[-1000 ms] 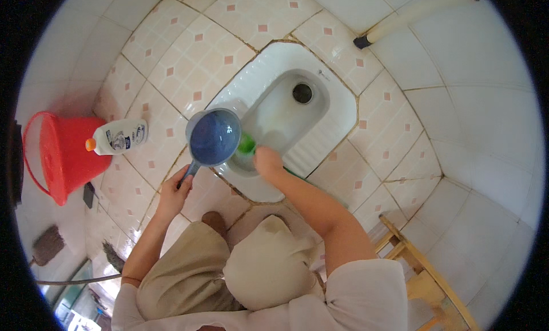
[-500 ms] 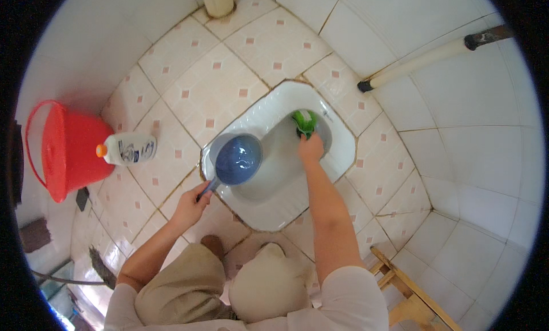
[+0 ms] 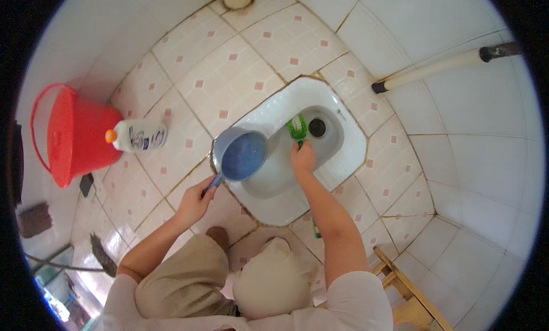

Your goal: The person cleans a squat toilet by applying cleaning liquid from a bottle and scrubbing the basin with a green brush. They repeatedly scoop water from a red bucket using a blue ladle to rinse the toilet and the brush.

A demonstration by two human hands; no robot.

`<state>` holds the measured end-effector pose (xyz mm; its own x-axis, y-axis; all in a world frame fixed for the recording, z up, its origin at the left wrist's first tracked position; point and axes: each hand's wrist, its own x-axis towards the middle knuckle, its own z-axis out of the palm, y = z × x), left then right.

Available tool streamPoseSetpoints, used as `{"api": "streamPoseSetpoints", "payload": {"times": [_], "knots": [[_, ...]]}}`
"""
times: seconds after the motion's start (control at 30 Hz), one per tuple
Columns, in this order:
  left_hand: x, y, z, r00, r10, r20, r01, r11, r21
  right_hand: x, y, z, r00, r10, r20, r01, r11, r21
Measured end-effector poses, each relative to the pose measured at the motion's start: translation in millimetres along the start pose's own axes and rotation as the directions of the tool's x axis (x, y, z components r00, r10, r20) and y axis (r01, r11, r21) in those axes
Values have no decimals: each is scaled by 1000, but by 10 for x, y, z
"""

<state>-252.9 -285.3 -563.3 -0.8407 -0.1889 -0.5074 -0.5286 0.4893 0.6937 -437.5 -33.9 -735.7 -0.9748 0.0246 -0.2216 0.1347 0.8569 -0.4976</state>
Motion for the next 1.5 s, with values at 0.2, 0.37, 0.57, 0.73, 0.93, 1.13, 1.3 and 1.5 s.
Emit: {"api": "streamPoseSetpoints", "payload": {"times": [0.2, 0.37, 0.57, 0.73, 0.93, 1.13, 1.3, 1.5], "knots": [[-157, -81, 128, 987, 125, -101, -104, 976, 189, -670, 58, 118, 945, -267, 189, 271, 963, 6], [-233, 40, 162, 992, 108, -66, -86, 958, 272, -625, 43, 30, 857, -416, 305, 428, 903, 28], [-264, 0, 178, 985, 150, -89, -120, 954, 275, -739, -154, -31, 714, -482, 508, 581, 812, -47], [-255, -6, 208, 990, 120, -72, -103, 974, 203, -652, -27, 17, 612, -608, 506, 672, 737, 72], [-172, 31, 290, 996, 91, -23, -85, 980, 181, -420, 42, 23, 295, -719, 629, 869, 475, 136], [-75, 120, 259, 992, 122, 1, -121, 983, 141, 203, -14, -310, 5, -518, 856, 997, 72, 38], [-97, 105, 214, 993, 118, 13, -119, 982, 150, 935, -226, -594, 128, -162, 979, 873, -450, -188], [-119, 117, 232, 992, 124, -21, -120, 983, 138, 683, -132, -304, -142, -293, 945, 859, -512, -30]]}}
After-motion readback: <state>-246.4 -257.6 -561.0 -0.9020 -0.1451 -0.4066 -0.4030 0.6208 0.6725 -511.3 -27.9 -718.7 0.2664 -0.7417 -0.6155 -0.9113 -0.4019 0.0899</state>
